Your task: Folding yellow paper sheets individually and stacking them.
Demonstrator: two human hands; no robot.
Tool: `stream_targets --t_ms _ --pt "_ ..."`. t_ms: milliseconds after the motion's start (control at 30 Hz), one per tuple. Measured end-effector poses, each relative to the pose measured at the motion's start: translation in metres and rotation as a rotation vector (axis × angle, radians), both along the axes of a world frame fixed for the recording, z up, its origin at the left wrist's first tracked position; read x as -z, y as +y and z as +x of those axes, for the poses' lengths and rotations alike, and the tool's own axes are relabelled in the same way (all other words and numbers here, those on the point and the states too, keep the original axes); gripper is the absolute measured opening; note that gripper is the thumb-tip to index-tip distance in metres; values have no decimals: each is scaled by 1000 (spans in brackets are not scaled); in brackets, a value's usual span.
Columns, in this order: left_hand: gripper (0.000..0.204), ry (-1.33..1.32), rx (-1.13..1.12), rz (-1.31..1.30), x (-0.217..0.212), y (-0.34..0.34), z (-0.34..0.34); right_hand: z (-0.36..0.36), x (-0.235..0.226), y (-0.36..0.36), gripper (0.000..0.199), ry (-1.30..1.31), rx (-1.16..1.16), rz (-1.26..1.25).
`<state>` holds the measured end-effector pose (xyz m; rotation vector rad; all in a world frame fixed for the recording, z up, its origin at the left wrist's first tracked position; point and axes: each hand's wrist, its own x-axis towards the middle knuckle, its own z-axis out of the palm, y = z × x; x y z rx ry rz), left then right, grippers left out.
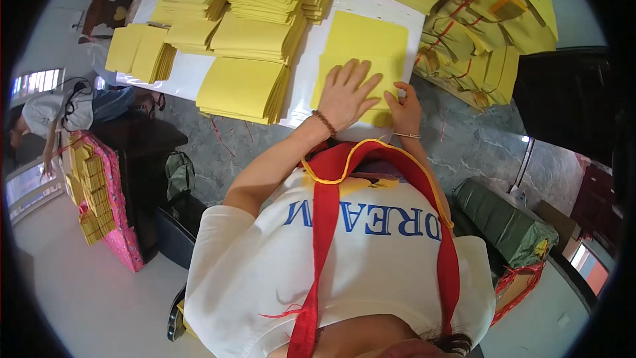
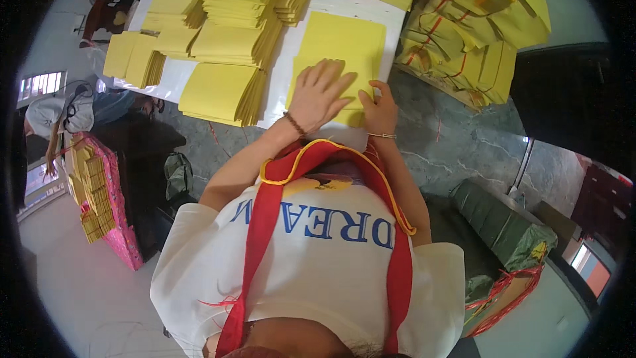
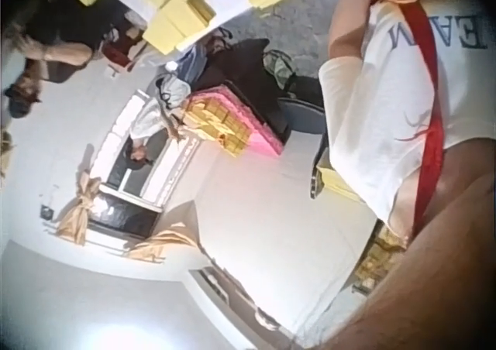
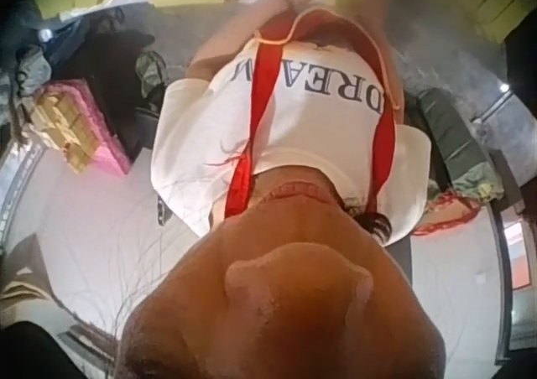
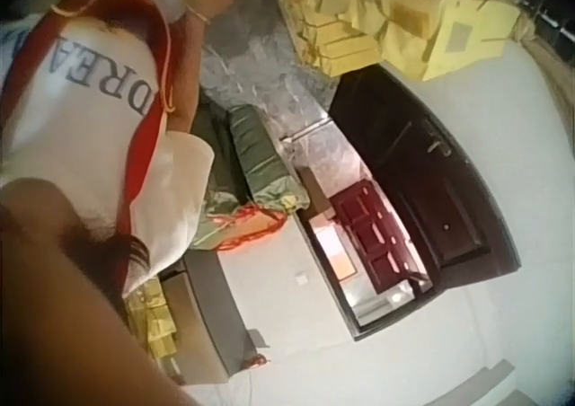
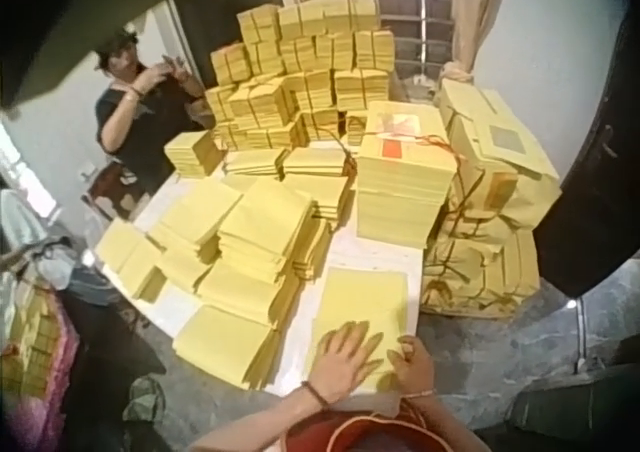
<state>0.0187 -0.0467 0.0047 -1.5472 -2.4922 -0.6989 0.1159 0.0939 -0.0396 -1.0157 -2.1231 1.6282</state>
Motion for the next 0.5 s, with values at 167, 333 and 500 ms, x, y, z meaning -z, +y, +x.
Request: stream_targets --t_ms 167,333,500 --pt "50 49 6 -143 23 -2 1 2 -6 2 33 -91 -27 62" --pt "53 47 1 -185 26 -2 1 5 -26 -9 36 -131 -73 596" --pt "62 34 54 -156 19 0 -3 15 -18 -9 40 35 -421 924"
